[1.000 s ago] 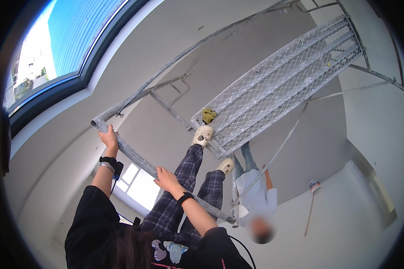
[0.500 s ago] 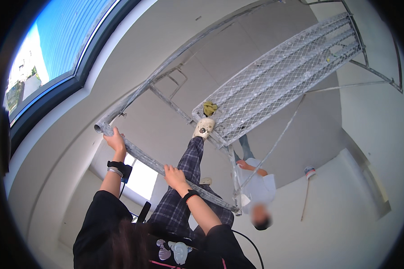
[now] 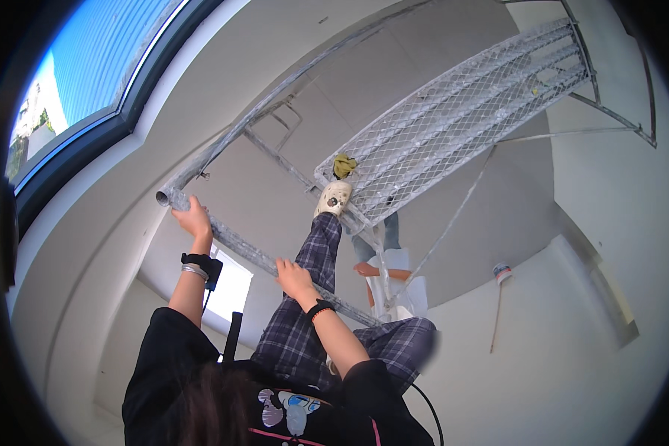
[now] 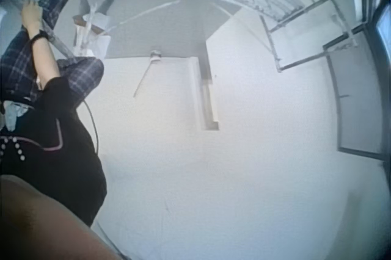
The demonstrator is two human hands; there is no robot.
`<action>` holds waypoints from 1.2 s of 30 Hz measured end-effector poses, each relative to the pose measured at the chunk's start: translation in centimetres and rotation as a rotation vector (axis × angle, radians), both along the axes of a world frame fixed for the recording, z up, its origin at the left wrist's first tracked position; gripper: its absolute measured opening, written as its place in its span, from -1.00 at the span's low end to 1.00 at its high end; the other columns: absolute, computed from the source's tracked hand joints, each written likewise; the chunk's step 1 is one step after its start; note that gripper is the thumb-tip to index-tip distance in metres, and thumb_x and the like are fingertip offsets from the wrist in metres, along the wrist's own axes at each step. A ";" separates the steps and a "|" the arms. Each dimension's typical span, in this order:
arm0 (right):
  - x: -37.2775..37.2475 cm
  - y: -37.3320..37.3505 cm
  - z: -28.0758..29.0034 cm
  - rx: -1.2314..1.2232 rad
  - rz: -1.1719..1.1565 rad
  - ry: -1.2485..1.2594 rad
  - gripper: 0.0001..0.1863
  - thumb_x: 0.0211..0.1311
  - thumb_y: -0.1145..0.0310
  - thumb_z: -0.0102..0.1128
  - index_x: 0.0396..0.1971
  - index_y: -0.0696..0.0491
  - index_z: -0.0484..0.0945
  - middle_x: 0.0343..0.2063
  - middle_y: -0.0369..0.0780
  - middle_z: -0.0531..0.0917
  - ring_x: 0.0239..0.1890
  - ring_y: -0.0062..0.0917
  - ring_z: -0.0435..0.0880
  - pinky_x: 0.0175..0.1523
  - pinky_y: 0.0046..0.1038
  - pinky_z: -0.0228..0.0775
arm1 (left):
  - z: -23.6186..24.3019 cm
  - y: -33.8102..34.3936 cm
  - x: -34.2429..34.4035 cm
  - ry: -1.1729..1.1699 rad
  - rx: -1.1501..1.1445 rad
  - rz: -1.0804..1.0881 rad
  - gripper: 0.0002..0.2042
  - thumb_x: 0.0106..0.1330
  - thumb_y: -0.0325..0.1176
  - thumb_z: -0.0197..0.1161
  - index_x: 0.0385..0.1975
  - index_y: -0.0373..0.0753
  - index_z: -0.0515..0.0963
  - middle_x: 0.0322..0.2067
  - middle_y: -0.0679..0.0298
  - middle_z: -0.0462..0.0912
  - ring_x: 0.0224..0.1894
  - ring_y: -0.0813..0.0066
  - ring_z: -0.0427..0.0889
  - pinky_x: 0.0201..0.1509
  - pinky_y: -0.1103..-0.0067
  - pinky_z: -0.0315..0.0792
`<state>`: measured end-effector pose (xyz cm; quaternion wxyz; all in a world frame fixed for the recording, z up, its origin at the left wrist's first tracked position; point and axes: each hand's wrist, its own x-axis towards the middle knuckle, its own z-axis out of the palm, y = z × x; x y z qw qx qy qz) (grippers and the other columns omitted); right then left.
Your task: The person climbs a metal scaffold and uses a yellow cloth to wipe the frame and screen of a large, open skylight window. They clean the edges and corners of the window frame thoroughly.
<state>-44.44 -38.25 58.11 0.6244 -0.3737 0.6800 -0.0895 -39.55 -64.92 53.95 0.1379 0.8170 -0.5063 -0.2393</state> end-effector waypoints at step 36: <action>-17.9 7.0 -25.6 0.165 -0.193 0.282 -0.67 0.14 0.35 0.04 -0.05 -0.03 0.47 0.13 -0.07 0.31 -0.01 -0.15 0.49 0.08 -0.21 0.35 | -1.0 -0.7 3.1 0.013 -0.019 -0.048 -0.63 0.15 -0.27 0.22 -0.20 -0.39 0.29 -0.51 0.17 0.48 -0.61 0.40 0.53 -0.51 0.52 0.46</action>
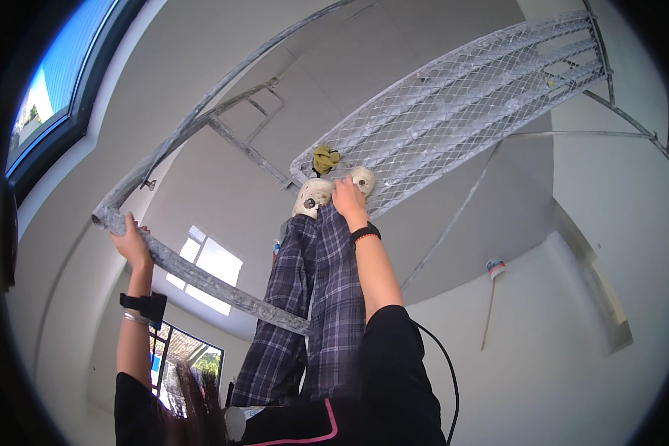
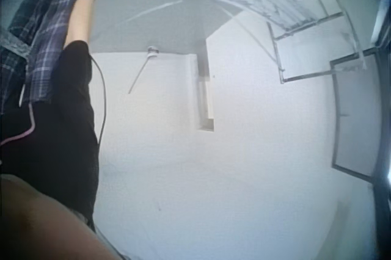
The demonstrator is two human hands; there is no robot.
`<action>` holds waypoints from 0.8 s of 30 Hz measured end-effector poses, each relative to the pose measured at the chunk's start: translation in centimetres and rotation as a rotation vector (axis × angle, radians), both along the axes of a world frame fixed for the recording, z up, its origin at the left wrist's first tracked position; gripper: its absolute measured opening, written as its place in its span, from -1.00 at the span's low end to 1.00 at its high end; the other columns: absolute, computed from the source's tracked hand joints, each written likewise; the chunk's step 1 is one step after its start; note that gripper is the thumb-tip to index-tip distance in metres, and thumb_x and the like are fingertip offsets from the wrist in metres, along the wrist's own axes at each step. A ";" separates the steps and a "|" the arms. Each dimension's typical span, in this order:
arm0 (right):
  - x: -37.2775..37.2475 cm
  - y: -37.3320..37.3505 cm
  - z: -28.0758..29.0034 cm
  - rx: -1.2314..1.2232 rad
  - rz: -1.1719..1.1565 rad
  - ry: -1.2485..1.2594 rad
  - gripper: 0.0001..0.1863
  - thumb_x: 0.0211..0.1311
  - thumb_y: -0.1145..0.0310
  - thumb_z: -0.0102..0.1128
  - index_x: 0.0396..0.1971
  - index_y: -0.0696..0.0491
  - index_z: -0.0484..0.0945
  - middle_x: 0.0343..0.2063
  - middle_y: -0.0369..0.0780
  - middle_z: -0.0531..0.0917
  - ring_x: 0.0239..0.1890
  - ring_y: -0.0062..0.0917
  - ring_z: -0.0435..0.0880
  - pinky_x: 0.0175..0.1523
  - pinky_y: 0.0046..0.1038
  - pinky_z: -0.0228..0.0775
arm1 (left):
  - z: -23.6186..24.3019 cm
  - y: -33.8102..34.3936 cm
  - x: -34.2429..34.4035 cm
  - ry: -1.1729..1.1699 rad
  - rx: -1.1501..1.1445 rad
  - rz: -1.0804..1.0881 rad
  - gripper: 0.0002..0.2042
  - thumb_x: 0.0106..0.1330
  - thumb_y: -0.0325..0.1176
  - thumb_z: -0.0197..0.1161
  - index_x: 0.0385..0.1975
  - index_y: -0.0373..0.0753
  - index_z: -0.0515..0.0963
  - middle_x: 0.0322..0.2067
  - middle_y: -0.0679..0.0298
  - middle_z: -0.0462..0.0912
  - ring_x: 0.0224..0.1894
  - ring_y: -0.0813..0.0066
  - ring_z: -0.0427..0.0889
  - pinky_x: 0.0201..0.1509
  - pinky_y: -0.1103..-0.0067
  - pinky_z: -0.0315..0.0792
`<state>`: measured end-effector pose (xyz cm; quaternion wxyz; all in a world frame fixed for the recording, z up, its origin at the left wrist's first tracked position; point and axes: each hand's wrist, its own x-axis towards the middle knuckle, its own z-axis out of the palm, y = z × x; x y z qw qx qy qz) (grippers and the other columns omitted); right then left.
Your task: The person climbs a metal scaffold and uses a yellow cloth to wipe the frame and screen of a large, open skylight window. They clean the edges and corners of the window frame thoroughly.
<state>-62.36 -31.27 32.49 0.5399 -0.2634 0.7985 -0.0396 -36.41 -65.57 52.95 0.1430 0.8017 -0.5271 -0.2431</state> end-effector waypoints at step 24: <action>-0.9 -0.4 -2.9 -0.325 -0.292 -0.038 -0.66 -0.07 0.42 0.30 -0.39 0.12 0.27 -0.39 -0.08 0.47 -0.27 -0.13 0.50 -0.18 -0.25 0.33 | 0.6 -0.3 1.4 0.037 0.040 0.007 -0.67 0.16 -0.24 0.24 -0.27 -0.35 0.34 -0.50 0.20 0.46 -0.61 0.47 0.51 -0.56 0.57 0.42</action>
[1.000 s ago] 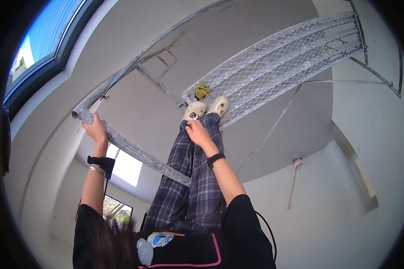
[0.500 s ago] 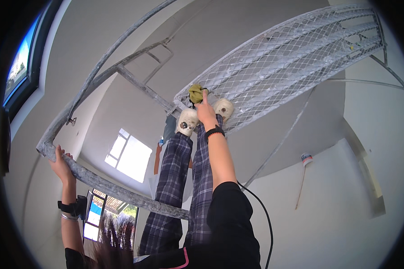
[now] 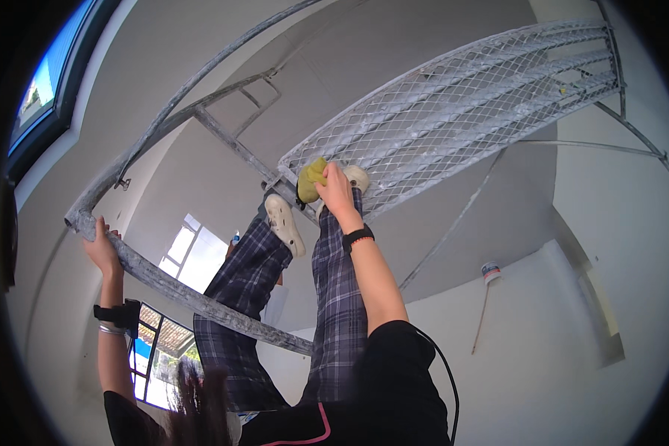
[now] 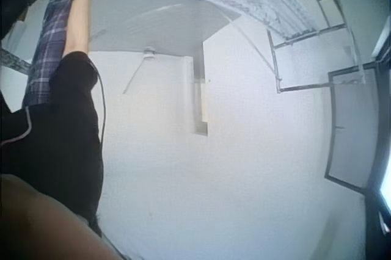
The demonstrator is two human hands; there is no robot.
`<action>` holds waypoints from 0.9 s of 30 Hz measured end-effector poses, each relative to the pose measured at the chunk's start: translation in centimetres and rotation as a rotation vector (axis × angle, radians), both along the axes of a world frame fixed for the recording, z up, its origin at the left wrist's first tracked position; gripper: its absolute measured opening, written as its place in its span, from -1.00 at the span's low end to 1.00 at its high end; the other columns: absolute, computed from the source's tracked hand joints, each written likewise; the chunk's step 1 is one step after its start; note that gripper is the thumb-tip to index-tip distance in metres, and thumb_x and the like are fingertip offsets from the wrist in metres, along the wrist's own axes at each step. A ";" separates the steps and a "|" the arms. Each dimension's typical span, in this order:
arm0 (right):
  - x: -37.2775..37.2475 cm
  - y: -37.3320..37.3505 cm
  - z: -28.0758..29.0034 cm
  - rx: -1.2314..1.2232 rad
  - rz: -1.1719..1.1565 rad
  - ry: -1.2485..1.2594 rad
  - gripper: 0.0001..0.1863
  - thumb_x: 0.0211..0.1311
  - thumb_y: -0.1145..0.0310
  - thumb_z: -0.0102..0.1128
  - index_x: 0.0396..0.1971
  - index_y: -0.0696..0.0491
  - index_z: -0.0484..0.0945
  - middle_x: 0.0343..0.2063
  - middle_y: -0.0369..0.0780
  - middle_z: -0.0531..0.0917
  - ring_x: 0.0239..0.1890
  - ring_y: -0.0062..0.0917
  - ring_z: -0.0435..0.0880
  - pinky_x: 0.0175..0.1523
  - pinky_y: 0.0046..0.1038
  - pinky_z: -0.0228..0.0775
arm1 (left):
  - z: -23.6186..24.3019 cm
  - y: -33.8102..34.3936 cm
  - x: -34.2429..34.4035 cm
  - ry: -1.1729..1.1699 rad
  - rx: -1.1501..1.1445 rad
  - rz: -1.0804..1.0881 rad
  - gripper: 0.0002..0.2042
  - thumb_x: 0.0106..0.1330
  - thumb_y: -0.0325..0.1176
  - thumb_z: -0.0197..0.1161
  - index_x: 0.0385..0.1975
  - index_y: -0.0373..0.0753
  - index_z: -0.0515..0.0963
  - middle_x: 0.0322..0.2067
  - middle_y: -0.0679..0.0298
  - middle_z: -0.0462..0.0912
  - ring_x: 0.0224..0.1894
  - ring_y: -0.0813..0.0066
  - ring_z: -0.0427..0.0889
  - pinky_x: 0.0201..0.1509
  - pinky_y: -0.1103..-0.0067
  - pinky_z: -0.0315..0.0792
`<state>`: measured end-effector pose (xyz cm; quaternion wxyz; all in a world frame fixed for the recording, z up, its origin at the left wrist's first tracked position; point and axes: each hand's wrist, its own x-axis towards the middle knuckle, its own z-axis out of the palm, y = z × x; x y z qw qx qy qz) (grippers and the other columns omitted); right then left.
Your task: The person climbs a metal scaffold and uses a yellow cloth to wipe the frame and screen of a large, open skylight window. They clean the edges and corners of the window frame thoroughly.
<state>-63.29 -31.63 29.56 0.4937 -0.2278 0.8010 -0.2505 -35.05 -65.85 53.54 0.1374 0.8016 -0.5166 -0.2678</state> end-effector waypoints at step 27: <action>-12.9 22.7 43.9 0.159 -0.467 0.402 -0.64 0.01 0.48 0.28 -0.18 0.18 0.39 -0.29 -0.21 0.60 -0.30 -0.58 0.56 -0.16 -0.52 0.41 | -3.7 0.6 -0.2 -0.113 -0.030 -0.052 -0.46 0.15 -0.11 0.18 -0.04 -0.42 0.23 -0.37 -0.12 0.58 -0.31 -0.06 0.59 -0.20 0.23 0.42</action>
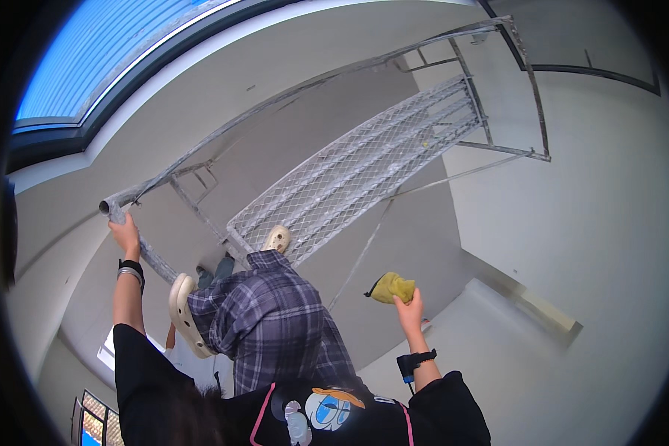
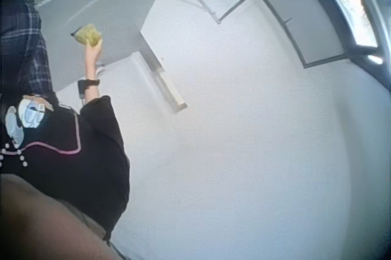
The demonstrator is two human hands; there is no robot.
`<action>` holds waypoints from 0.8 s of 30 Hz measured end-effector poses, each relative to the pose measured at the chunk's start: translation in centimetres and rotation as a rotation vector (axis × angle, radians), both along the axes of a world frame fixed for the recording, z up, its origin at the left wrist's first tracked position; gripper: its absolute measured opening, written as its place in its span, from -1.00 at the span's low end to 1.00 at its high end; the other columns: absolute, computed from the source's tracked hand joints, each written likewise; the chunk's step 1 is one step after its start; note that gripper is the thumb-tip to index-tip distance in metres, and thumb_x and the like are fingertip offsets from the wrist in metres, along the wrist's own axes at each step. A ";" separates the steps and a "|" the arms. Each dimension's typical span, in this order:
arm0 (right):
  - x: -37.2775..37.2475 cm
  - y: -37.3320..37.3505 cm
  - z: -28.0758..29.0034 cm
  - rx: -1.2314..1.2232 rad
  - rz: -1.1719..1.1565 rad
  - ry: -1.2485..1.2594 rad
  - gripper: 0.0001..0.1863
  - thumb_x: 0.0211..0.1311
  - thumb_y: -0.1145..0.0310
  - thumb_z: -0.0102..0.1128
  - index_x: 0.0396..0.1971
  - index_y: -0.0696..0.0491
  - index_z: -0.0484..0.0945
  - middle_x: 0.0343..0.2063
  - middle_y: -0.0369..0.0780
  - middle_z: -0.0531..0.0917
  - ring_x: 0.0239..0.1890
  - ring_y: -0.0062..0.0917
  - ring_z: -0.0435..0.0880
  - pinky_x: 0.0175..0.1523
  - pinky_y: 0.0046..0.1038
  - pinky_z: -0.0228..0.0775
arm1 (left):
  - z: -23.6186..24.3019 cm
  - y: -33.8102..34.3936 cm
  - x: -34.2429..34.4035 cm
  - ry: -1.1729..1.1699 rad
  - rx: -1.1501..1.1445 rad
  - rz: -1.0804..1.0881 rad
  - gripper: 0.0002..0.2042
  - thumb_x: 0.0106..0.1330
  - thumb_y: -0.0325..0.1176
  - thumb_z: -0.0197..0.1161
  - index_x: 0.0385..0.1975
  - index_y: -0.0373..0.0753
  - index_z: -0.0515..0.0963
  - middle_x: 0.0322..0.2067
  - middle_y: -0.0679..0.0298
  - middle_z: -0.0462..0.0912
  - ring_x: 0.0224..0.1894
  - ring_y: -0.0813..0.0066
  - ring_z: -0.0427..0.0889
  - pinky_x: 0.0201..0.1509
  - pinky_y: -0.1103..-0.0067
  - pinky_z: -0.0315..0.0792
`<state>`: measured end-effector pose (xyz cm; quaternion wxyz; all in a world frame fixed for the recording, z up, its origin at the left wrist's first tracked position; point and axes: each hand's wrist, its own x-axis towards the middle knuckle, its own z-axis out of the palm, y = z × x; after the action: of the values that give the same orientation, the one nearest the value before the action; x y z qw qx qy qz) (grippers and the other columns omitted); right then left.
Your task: The person climbs a metal scaffold and uses a yellow cloth to wipe the frame and screen of a large, open skylight window. They clean the edges and corners of the window frame thoroughly.
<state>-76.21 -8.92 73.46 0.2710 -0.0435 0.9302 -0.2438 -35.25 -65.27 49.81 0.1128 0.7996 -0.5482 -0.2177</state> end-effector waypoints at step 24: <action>-10.4 6.5 -4.7 0.135 -0.086 0.109 -0.60 -0.03 0.60 0.23 -0.13 0.19 0.36 -0.22 -0.17 0.56 -0.19 -0.49 0.57 -0.06 -0.45 0.40 | 0.9 -0.1 0.3 -0.034 -0.043 0.076 -0.49 0.14 -0.17 0.17 -0.01 -0.37 0.27 -0.64 0.11 0.53 -0.67 0.31 0.54 -0.54 0.43 0.42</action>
<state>-86.59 -2.42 68.74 0.2113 0.0016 0.9589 -0.1892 -34.95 -65.39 50.67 0.1288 0.8208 -0.5238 -0.1878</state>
